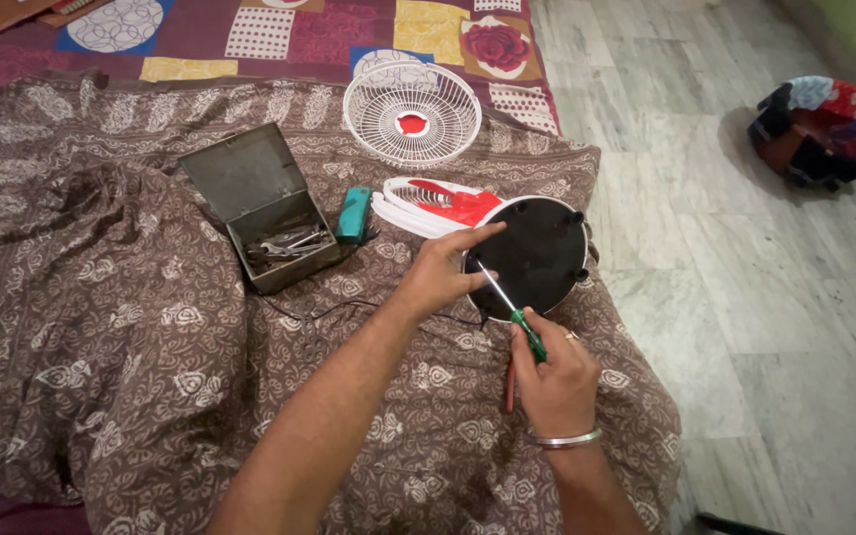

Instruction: The person assembles a small table fan by attaching the rear cover and front grill to the fan base. They use a screwdriver to tighten screws on the rear cover and then snap the front grill into place.

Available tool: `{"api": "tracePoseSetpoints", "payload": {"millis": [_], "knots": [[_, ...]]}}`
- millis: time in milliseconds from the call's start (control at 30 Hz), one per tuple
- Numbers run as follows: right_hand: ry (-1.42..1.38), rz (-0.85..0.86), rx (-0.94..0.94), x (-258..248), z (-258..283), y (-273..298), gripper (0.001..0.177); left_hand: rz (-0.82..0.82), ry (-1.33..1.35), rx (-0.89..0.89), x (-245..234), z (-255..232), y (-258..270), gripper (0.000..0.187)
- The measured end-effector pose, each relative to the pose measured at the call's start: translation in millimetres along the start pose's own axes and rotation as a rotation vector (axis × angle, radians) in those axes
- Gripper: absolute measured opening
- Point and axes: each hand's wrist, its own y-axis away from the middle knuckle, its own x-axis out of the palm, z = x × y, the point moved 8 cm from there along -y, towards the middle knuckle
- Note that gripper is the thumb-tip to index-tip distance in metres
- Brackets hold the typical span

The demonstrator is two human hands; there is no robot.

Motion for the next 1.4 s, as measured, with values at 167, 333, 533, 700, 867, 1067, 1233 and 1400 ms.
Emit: {"api": "tracePoseSetpoints", "payload": {"millis": [167,333,533,700,867,1067,1233,1400], "knots": [[0.023,0.0,-0.036,0.2,1.6,-0.5,0.023,0.008,0.006,0.001,0.4,0.4,-0.2,0.073],[0.175,0.048,-0.197,-4.1,19.5,-8.9,0.025,0.008,-0.042,0.027,0.9,0.6,-0.4,0.074],[0.392,0.25,-0.352,-5.5,46.8,-32.6,0.026,0.013,-0.064,0.036,1.9,-1.7,-0.2,0.073],[0.587,0.394,-0.453,6.5,62.6,-46.5,0.03,0.008,-0.043,0.076,1.1,-4.0,-1.2,0.073],[0.648,0.571,-0.291,19.7,54.4,-59.3,0.017,0.009,-0.067,0.103,2.0,-4.2,-3.9,0.072],[0.595,0.535,-0.497,18.3,68.1,-67.2,0.017,0.016,-0.102,0.047,0.5,-6.7,-3.3,0.074],[0.712,0.522,-0.757,17.0,77.1,-56.0,0.023,0.014,-0.085,0.042,4.6,-5.2,-4.4,0.071],[0.791,0.592,-0.578,21.4,62.9,-65.5,0.021,-0.009,-0.044,0.105,3.2,-5.9,-2.4,0.073]]}}
